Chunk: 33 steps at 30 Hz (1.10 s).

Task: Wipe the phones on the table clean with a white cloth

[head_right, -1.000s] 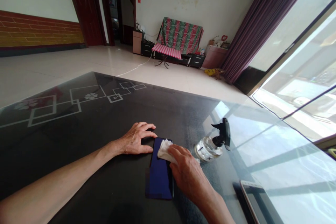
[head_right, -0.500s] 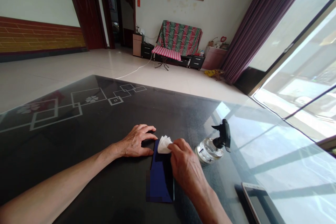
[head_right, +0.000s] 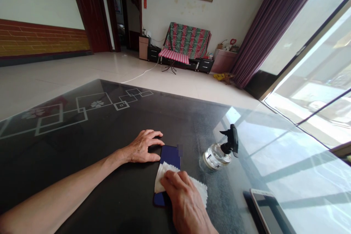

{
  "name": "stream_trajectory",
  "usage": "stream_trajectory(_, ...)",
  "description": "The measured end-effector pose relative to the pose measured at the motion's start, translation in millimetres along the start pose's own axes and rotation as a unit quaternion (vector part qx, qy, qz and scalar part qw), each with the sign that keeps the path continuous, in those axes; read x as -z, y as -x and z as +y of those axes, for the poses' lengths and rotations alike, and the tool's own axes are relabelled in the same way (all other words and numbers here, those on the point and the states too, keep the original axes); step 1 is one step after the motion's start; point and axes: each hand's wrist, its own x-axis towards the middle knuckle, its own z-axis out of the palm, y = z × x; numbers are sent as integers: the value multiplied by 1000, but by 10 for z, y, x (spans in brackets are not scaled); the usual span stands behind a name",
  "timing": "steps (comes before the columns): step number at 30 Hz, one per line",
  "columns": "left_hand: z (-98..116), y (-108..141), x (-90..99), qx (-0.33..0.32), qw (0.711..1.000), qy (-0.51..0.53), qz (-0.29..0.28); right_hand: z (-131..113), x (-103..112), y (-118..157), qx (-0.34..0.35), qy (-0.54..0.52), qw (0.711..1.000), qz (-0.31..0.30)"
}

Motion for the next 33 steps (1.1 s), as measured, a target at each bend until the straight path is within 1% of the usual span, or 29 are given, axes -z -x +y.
stream_trajectory(3,-5,3,1,-1,1000,-2,-2,-24,-34,127,19,-15,1000,-12)
stream_trajectory(6,-3,6,3,-1,1000,-2,-2,12,-42,104,17,-26,1000,5)
stream_trajectory(9,2,9,1,-3,1000,-5,3,97,-34,-64,18,-25,999,22)
stream_trajectory(15,-2,12,-12,-9,1000,-17,6,325,-37,-451,43,0,997,58)
stream_trajectory(16,-6,11,-13,-9,1000,-18,6,365,-35,-496,45,2,997,67)
stream_trajectory(19,-26,4,-18,-5,1000,-21,4,486,-22,-606,55,12,996,68)
stream_trajectory(22,-53,-1,-27,-2,1000,-25,-4,567,-17,-674,49,19,996,78)
stream_trajectory(26,-82,4,-37,3,999,-39,-12,523,-33,-664,36,17,995,90)
stream_trajectory(33,-118,-28,-35,7,998,-51,-23,298,-127,-454,1,27,994,107)
